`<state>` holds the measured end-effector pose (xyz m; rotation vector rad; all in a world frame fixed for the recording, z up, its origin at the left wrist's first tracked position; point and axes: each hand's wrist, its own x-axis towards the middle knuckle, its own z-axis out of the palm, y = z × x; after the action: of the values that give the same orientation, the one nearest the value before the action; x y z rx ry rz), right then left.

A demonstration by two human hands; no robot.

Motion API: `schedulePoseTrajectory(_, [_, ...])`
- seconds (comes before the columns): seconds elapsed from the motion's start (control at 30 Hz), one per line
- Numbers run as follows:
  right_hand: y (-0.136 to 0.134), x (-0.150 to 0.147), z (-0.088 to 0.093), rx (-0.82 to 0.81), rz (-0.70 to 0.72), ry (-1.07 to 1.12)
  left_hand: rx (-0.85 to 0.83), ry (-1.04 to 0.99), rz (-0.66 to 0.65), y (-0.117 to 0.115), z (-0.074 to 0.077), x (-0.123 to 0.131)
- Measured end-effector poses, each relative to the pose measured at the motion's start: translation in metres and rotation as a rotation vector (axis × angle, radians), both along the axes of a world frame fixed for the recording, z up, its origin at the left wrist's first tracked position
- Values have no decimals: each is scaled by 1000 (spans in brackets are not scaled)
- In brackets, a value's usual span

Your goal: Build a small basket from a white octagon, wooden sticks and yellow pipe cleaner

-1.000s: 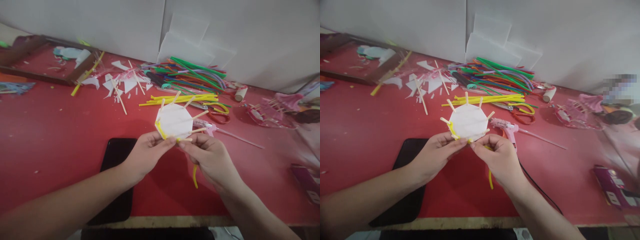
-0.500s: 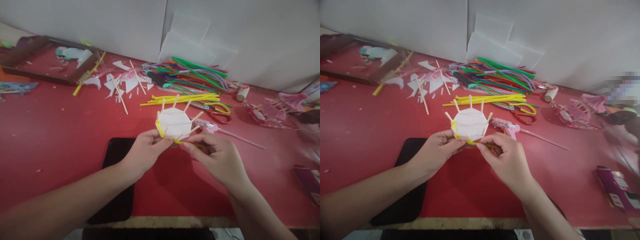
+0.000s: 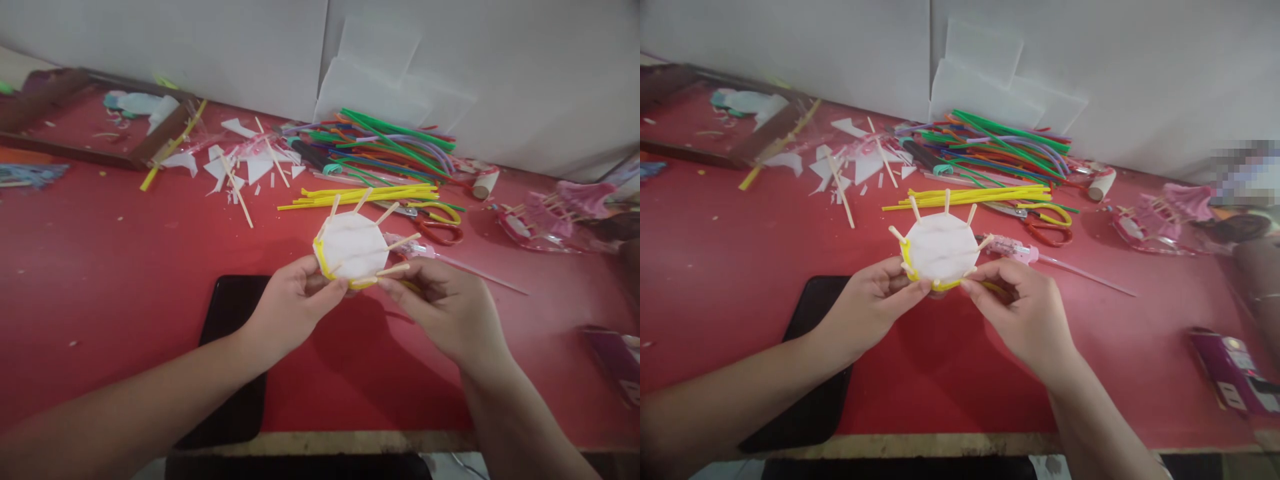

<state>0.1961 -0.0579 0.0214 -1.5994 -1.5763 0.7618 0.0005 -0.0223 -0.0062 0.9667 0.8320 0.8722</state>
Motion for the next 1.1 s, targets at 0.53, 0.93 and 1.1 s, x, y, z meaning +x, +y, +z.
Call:
schedulePoseTrajectory(0.53, [5,4,-4,-205,-99,231,89,-51,18,-4,4,0])
schedulePoseTrajectory(0.93, [6,-5,-9,-389,-35,670,173,-74,17,-5,7,-1])
schedulePoseTrajectory(1.1, [5,-19,-12,-333,-133,720,167,-131,1,-5,5,1])
